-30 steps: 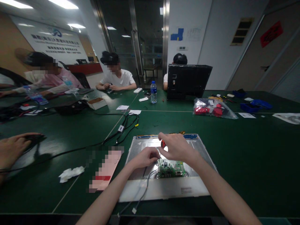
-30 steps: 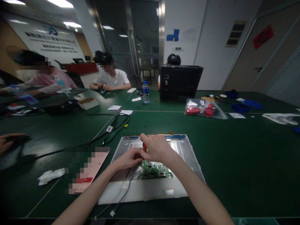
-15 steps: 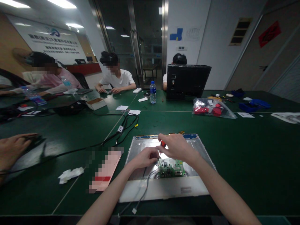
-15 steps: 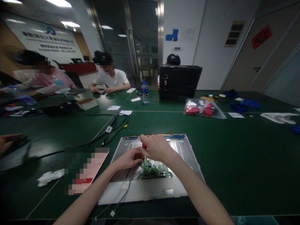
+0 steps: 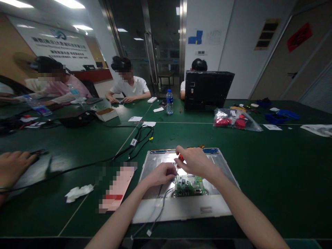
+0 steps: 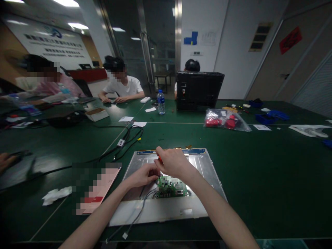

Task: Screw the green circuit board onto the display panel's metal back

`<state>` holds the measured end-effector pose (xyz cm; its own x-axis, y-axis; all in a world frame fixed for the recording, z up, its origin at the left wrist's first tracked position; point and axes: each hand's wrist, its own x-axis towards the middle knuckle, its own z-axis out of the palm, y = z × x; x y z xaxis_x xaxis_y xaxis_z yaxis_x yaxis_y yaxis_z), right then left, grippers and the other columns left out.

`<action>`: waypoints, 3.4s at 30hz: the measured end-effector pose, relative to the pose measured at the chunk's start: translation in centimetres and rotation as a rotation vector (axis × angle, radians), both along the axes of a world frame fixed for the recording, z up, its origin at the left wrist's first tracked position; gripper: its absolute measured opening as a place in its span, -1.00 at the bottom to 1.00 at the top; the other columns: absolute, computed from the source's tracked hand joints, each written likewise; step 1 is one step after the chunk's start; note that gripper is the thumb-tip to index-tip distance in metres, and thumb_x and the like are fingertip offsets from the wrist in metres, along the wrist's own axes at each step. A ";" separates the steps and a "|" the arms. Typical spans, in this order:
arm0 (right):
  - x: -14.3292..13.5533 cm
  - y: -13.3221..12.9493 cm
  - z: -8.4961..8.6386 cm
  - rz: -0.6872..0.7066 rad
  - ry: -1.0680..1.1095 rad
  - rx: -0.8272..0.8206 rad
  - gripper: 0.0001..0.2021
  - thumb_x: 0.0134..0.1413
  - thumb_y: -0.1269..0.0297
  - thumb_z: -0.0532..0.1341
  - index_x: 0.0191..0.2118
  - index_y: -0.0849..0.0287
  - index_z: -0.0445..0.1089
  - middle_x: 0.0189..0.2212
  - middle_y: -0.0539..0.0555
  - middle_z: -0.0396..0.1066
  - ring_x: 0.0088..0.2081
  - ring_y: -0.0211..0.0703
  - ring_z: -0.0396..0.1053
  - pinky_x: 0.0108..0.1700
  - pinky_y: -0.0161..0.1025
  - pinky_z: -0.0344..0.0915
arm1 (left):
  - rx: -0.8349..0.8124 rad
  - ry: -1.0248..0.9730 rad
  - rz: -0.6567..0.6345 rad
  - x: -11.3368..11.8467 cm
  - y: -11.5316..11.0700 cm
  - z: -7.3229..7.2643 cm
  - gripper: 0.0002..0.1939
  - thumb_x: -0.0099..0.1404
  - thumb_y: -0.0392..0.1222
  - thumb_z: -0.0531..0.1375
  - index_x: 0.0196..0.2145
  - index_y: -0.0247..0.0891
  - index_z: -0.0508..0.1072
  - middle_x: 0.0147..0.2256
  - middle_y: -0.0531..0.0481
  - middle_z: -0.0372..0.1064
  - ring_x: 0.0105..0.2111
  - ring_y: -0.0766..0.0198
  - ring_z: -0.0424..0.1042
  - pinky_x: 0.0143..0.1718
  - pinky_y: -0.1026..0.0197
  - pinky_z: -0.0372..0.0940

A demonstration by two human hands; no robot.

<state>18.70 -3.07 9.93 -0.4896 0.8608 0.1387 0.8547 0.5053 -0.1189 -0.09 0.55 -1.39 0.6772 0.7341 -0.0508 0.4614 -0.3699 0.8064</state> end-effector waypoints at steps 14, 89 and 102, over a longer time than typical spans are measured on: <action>0.0 0.0 -0.1 0.031 0.047 0.025 -0.83 0.19 0.23 0.06 -0.12 0.14 0.22 -0.34 0.06 0.49 -0.36 -0.13 0.43 -0.42 -0.26 0.07 | 0.002 0.006 0.014 0.1 0.0 0.1 -0.87 0.07 -0.40 0.15 -0.38 -0.32 0.44 -0.43 0.02 0.41 -0.41 0.28 0.36 -0.36 0.29 0.23; 0.1 0.0 0.2 0.019 -0.001 -0.001 -0.78 0.23 0.11 0.05 -0.16 0.11 0.30 -0.35 0.08 0.52 -0.32 -0.07 0.45 -0.38 -0.27 0.09 | 0.006 0.006 0.002 -0.1 0.1 0.1 -0.91 0.09 -0.37 0.16 -0.40 -0.31 0.43 -0.47 0.06 0.38 -0.45 0.31 0.34 -0.40 0.31 0.21; 0.0 0.1 -0.1 0.056 0.053 0.007 -0.85 0.21 0.24 0.10 -0.15 0.13 0.29 -0.29 0.05 0.49 -0.31 -0.13 0.43 -0.39 -0.28 0.07 | 0.021 0.010 0.008 0.0 0.0 0.2 -0.92 0.11 -0.35 0.16 -0.39 -0.32 0.43 -0.48 0.06 0.37 -0.45 0.31 0.33 -0.40 0.30 0.20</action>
